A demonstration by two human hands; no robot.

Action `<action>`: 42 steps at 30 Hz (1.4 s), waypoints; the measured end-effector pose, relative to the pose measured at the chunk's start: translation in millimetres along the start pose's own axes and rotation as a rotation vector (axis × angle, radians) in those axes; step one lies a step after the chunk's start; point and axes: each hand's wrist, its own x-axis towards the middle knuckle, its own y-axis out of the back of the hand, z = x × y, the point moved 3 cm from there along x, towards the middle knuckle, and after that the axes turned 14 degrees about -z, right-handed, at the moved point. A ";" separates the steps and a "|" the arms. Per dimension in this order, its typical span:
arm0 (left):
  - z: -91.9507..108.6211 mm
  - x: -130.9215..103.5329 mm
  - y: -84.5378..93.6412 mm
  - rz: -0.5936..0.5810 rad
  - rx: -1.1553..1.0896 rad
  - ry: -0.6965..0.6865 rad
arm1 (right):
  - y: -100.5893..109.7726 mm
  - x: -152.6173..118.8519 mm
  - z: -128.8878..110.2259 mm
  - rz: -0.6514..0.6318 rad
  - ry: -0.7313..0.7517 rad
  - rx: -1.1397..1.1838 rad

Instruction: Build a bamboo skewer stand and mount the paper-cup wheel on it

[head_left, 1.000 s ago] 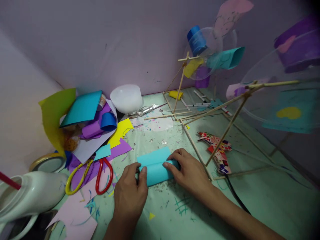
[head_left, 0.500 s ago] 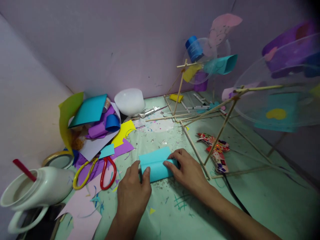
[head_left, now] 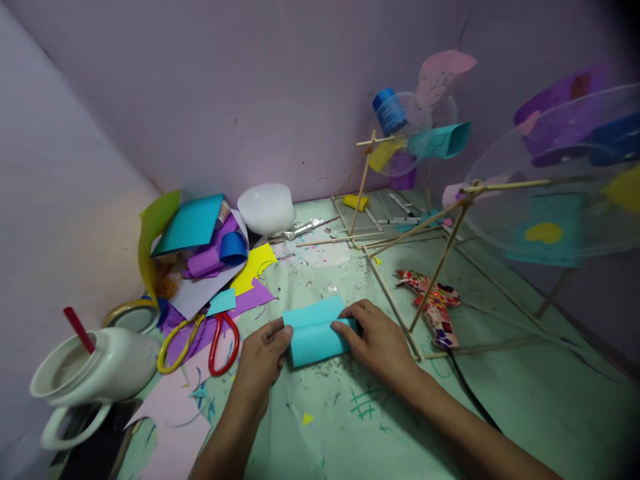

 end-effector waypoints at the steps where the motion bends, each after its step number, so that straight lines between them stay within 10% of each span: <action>1: 0.9 -1.0 -1.0 -0.042 0.001 0.009 | 0.3 0.0 0.0 0.000 0.005 0.005; 10: 5.3 -5.8 1.2 0.021 0.534 -0.259 | 6.2 -4.4 2.0 0.022 0.076 0.136; 20: 5.9 -6.4 6.9 -0.049 -0.147 -0.193 | 7.0 2.4 12.2 0.087 0.158 0.897; 26: 6.1 -8.3 16.2 -0.088 -0.332 -0.133 | 6.5 3.2 6.9 -0.190 0.197 1.501; 34: 8.5 -8.4 5.8 -0.024 -0.178 -0.066 | 14.6 -3.1 -2.5 -0.305 0.396 1.416; 42: 6.0 -5.5 6.0 0.065 -0.129 -0.159 | 4.2 2.0 3.1 -0.144 0.100 1.127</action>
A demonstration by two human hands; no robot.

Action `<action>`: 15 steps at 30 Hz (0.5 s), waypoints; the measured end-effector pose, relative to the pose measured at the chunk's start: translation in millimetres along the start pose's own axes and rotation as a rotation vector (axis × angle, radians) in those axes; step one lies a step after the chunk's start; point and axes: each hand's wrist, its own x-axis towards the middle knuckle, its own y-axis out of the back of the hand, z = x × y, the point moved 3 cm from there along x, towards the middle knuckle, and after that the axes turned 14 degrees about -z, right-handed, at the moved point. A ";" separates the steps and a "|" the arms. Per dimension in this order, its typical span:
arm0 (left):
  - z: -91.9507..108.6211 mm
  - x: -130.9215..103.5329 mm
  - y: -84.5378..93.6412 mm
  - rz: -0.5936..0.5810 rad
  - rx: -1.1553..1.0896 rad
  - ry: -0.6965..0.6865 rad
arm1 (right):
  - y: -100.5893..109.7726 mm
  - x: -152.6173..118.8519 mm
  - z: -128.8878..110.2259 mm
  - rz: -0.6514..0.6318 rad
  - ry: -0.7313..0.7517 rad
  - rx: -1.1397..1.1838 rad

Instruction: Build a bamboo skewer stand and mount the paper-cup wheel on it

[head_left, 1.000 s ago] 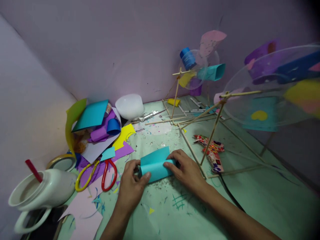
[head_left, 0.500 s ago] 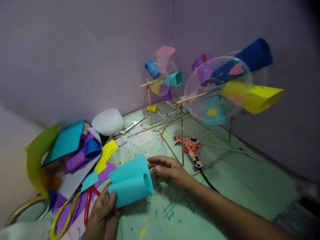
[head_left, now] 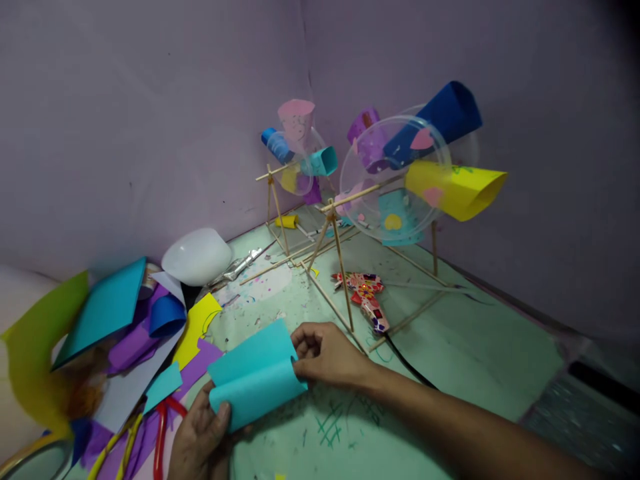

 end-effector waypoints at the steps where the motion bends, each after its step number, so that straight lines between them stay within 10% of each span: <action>1: 0.7 0.0 -0.7 -0.009 0.002 -0.010 | -0.1 0.1 0.5 0.014 -0.013 -0.021; 15: -1.3 -2.7 4.9 0.052 0.076 -0.009 | 6.5 7.4 22.9 0.065 0.029 -0.148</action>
